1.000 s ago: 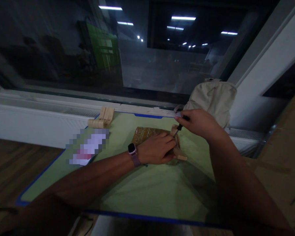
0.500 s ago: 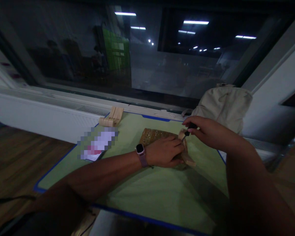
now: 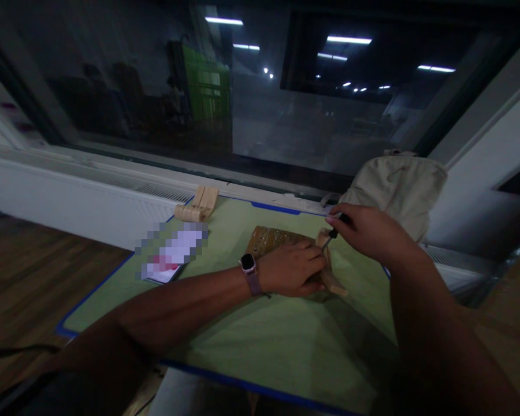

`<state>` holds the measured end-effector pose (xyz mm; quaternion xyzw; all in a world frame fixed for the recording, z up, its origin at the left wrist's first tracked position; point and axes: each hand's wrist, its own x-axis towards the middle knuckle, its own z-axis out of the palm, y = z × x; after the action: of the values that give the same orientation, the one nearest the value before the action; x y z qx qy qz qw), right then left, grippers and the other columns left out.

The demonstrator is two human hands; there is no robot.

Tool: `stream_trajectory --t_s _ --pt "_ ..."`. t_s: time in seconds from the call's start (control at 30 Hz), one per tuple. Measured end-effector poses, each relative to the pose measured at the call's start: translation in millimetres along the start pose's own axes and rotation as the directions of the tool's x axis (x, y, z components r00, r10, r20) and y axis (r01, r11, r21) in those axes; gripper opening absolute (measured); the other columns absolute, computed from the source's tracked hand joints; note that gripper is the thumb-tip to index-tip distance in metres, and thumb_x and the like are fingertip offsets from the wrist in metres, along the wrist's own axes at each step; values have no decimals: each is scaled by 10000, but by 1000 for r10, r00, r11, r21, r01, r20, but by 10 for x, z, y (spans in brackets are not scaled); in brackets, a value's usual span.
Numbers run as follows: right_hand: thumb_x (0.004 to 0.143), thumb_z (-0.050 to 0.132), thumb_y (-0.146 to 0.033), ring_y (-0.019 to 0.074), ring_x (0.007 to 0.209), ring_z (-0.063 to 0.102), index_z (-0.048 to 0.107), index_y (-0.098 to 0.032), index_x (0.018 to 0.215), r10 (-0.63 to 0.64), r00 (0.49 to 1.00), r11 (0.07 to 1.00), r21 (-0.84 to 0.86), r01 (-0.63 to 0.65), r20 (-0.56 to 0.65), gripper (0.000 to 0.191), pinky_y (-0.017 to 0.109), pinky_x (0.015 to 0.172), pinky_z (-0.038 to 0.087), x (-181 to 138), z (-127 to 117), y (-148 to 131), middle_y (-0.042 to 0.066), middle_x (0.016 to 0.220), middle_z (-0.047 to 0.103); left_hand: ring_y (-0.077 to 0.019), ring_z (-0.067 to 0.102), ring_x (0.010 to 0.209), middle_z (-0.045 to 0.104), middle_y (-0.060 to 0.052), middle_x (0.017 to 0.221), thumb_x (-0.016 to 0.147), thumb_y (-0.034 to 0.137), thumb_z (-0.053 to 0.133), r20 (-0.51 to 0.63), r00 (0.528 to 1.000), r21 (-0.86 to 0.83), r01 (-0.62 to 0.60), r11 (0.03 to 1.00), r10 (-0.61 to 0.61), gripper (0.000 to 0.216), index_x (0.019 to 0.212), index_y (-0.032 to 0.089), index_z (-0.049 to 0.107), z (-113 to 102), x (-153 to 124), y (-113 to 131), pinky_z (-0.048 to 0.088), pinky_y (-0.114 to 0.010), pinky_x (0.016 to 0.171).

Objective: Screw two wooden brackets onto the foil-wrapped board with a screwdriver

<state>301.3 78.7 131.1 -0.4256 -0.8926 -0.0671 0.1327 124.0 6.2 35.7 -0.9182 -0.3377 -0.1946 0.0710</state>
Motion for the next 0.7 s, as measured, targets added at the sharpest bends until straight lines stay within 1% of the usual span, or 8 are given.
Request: stream_trajectory --t_s 0.07,0.13,0.23,0.3,0.37,0.47,0.53,0.7 --pt "918 511 -324 292 912 690 643 -136 1211 -37 999 997 69 36 20 373 385 777 500 -23 4 64 163 1100 725 -262 545 1032 617 -125 1091 925 457 564 -4 1000 -6 2 1000 -2 377 1086 116 584 -8 -2 2 474 -386 889" --pt "879 522 -252 288 991 677 612 -138 1254 -120 993 980 161 116 17 403 391 848 508 -41 5 119 163 1180 697 -268 545 1042 617 -128 1097 929 454 559 -2 1000 -3 7 1000 -7 374 1087 117 587 -17 -6 4 474 -390 885" --pt "866 496 -189 250 996 673 622 -184 1202 -266 964 915 315 253 -4 359 352 835 511 -45 -3 129 112 1136 704 -272 545 1043 616 -127 1102 932 442 558 12 1000 6 6 1000 -6 361 1073 112 591 -28 -8 8 469 -406 910" --pt "874 493 -176 216 899 680 620 -194 1166 -301 954 881 384 279 -2 319 315 768 501 -27 -6 89 81 1035 718 -271 543 1042 617 -123 1098 929 433 565 17 1000 2 -2 1000 2 356 1070 107 589 -37 -5 11 461 -410 939" --pt "875 522 -182 191 774 664 618 -190 1129 -264 965 893 380 243 3 272 288 689 467 3 -4 41 56 912 715 -272 537 1049 616 -122 1098 924 431 574 14 1000 -6 -2 1000 2 356 1076 109 584 -46 0 16 457 -411 950" --pt "859 619 -257 176 649 602 627 -181 1003 -129 992 958 259 127 -6 164 272 599 380 40 -1 5 36 771 677 -276 532 1046 613 -122 1099 917 431 588 18 1000 -6 9 1000 -9 341 1058 120 581 -62 7 27 464 -410 920" --pt "848 660 -323 172 616 565 613 -185 901 -55 998 982 180 55 -8 154 274 570 328 44 -5 9 29 717 647 -274 530 1029 611 -119 1092 916 434 590 26 1000 -5 10 1000 -10 332 1038 125 583 -70 7 33 468 -406 897" --pt "893 592 -380 161 584 497 548 -199 752 -35 999 997 65 32 41 233 289 560 263 2 -53 63 17 654 580 -268 521 1018 599 -113 1079 945 442 543 18 1000 -11 -1 1000 1 320 1025 134 575 -73 0 29 464 -397 892"
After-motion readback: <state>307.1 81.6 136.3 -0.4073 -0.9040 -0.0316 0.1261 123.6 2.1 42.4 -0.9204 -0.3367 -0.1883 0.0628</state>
